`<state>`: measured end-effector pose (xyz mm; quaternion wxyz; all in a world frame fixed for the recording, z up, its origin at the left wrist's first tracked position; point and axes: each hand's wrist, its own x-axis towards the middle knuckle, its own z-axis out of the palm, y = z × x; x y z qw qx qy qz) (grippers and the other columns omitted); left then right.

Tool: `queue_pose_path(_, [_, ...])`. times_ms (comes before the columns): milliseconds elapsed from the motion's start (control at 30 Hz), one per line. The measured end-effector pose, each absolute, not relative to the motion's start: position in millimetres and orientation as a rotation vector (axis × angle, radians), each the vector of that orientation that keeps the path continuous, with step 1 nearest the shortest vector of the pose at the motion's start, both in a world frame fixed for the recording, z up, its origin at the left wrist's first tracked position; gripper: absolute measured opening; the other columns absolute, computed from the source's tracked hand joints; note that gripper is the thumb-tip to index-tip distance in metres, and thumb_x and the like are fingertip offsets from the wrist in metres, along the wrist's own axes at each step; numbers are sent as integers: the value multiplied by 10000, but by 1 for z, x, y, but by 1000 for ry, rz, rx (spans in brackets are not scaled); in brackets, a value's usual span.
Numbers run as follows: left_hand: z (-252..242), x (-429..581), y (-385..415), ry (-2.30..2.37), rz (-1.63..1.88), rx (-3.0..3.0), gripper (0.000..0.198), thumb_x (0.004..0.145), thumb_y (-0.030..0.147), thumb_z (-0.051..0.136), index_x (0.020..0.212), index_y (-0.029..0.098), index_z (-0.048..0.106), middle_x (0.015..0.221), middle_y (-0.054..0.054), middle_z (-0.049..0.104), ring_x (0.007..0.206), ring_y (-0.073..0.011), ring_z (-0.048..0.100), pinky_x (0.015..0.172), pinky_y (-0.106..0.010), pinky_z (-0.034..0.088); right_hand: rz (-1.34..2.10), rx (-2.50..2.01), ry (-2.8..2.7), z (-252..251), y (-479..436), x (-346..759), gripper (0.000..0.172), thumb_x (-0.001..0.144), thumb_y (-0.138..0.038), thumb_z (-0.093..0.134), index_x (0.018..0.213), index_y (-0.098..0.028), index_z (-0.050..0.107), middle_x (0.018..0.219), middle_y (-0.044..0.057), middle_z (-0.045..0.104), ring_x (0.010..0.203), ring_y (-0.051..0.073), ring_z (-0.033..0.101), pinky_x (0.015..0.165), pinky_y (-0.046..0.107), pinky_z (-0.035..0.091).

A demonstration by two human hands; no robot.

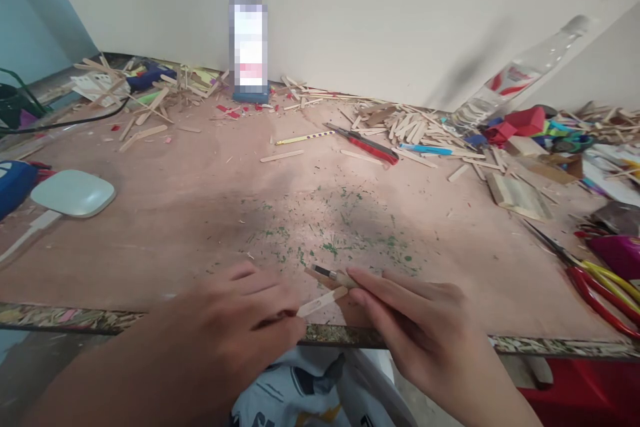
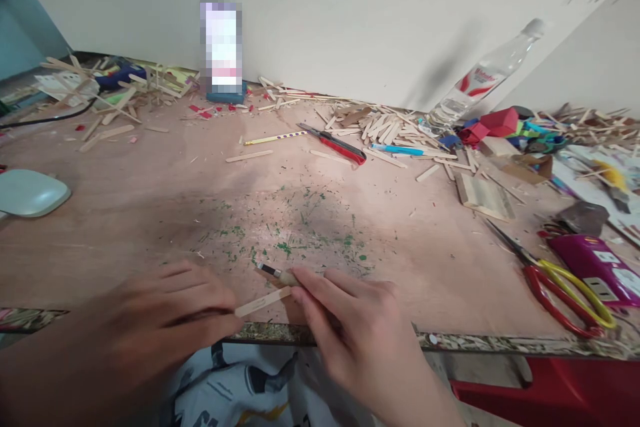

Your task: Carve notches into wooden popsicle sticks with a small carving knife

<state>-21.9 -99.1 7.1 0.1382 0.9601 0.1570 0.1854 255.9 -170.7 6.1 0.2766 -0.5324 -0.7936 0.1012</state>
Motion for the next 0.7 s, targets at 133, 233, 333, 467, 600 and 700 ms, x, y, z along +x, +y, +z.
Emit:
queue_pose_path(133, [0, -15, -91, 316, 441, 2819, 235, 1025, 110, 597, 1196, 231, 703, 1210, -57, 769, 1148, -214, 715, 1045, -354, 551, 285, -1456, -2003, 10, -172, 256, 221, 1065, -182, 643, 1235, -203, 783, 915, 36, 820, 709, 128, 768, 561, 226, 555])
queue_pose_path(233, [-9, -10, -85, 218, 446, 2877, 344, 1014, 119, 623, 1333, 237, 673, 1319, -57, 761, 1291, -211, 684, 1116, -350, 530, 268, -1452, -1998, 11, -172, 256, 228, 1055, -169, 649, 1233, -193, 790, 1045, 74, 852, 832, 166, 823, 612, 222, 610])
queue_pose_path(333, [-13, -8, -79, 283, 520, 2914, 378, 998, 63, 573, 1336, 206, 662, 1357, -74, 754, 1273, -212, 692, 1116, -363, 535, 261, -1443, -2001, 11, -171, 256, 219, 1052, -160, 642, 1211, -174, 793, 1044, 83, 857, 838, 175, 831, 635, 225, 629])
queue_pose_path(467, [-9, -11, -69, 411, 639, 2903, 314, 1010, 18, 466, 1176, 153, 695, 1214, -93, 778, 1108, -229, 717, 931, -359, 579, 272, -1448, -1988, 11, -170, 255, 215, 1057, -164, 637, 1206, -185, 790, 1036, 73, 857, 839, 169, 830, 643, 222, 632])
queue_pose_path(600, [-12, -13, -63, 548, 709, 2953, 355, 998, -15, 435, 1138, 159, 711, 1147, -78, 766, 1104, -246, 689, 850, -374, 524, 272, -1446, -1987, 12, -170, 254, 211, 1057, -164, 636, 1201, -189, 789, 1059, 71, 858, 863, 171, 832, 670, 225, 643])
queue_pose_path(700, [-14, -13, -63, 601, 766, 2973, 302, 1023, 16, 461, 1030, 167, 722, 1069, -71, 753, 1038, -241, 682, 846, -379, 516, 258, -1445, -1994, 14, -169, 253, 202, 1052, -165, 646, 1191, -184, 791, 1046, 65, 858, 855, 166, 831, 665, 218, 637])
